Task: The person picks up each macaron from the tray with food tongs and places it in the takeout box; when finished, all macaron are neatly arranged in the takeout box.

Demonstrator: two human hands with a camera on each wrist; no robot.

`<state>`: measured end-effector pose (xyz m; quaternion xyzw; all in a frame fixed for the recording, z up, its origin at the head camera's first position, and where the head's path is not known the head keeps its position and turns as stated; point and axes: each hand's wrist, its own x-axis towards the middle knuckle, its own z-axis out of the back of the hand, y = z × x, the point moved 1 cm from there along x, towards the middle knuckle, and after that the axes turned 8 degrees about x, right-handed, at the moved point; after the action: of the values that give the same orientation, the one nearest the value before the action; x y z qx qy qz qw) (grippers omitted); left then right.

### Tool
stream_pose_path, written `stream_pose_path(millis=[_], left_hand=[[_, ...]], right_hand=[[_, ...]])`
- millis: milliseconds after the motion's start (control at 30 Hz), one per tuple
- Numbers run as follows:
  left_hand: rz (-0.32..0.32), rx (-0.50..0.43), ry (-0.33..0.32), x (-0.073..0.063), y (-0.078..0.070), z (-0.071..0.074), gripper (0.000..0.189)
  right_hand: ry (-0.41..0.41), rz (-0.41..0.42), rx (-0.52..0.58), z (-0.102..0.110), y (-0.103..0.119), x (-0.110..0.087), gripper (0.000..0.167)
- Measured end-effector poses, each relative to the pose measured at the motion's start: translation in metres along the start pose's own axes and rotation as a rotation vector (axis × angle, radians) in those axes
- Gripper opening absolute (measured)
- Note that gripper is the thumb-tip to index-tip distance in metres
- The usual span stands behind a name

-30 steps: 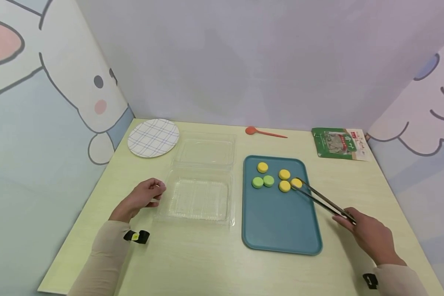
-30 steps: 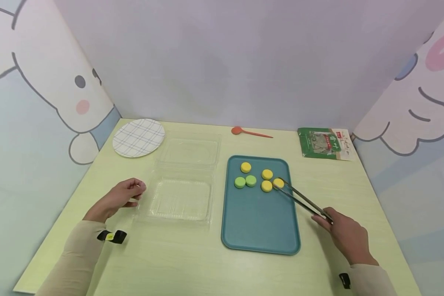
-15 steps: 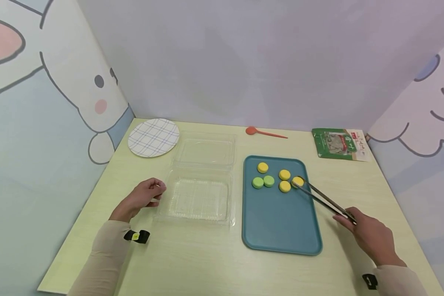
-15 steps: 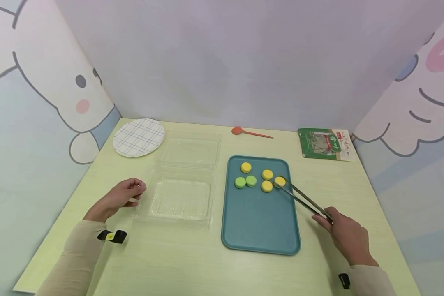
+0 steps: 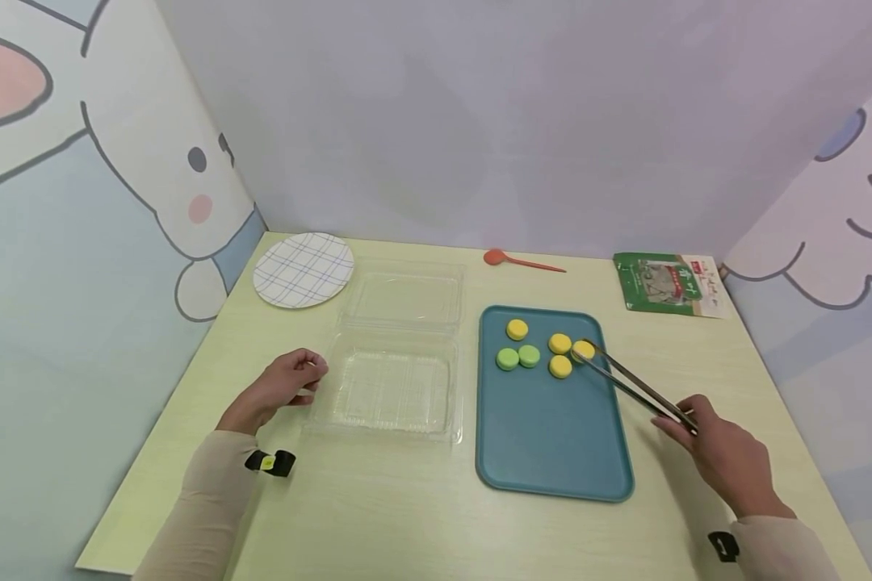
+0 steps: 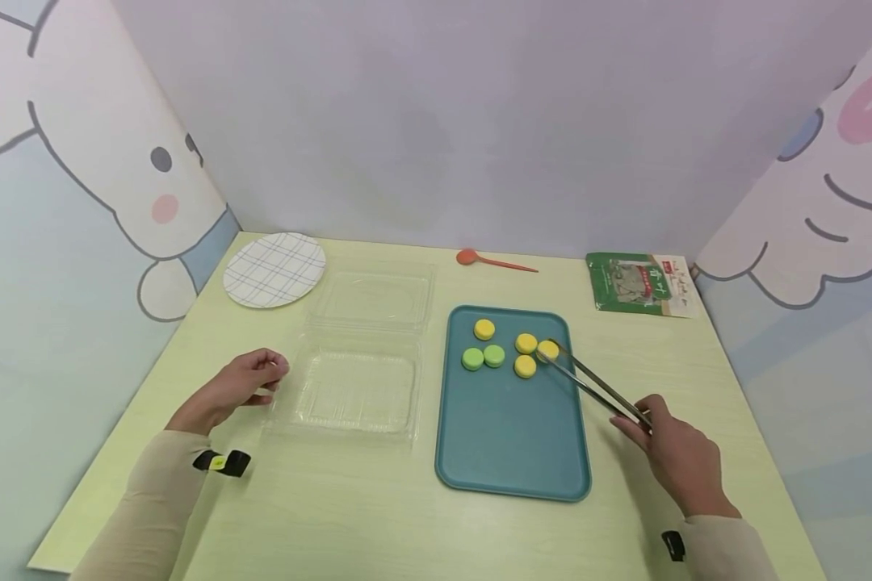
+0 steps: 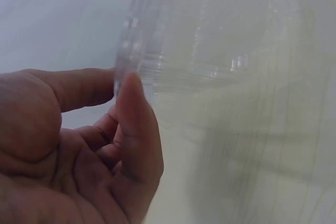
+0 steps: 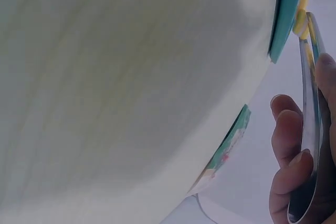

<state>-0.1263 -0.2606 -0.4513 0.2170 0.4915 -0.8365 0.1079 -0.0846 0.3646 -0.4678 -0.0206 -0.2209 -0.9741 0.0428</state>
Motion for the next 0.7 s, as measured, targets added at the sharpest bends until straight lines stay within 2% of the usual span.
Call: stream_pose_path(millis=[167,400,700], left_hand=[[0.004,0.0,0.001,0.0,-0.001,0.0,0.022],[0.005,-0.006,0.001,-0.001,-0.002,0.0,0.022],[0.01,-0.005,0.008,0.0,-0.002,0.001,0.022]], right_hand=[[-0.015,0.014,0.011,0.001,0.005,0.005,0.041],[-0.048,0.081,0.005,-0.002,0.017,0.015,0.036],[-0.032,0.115,0.01,-0.006,0.033,0.026,0.035]])
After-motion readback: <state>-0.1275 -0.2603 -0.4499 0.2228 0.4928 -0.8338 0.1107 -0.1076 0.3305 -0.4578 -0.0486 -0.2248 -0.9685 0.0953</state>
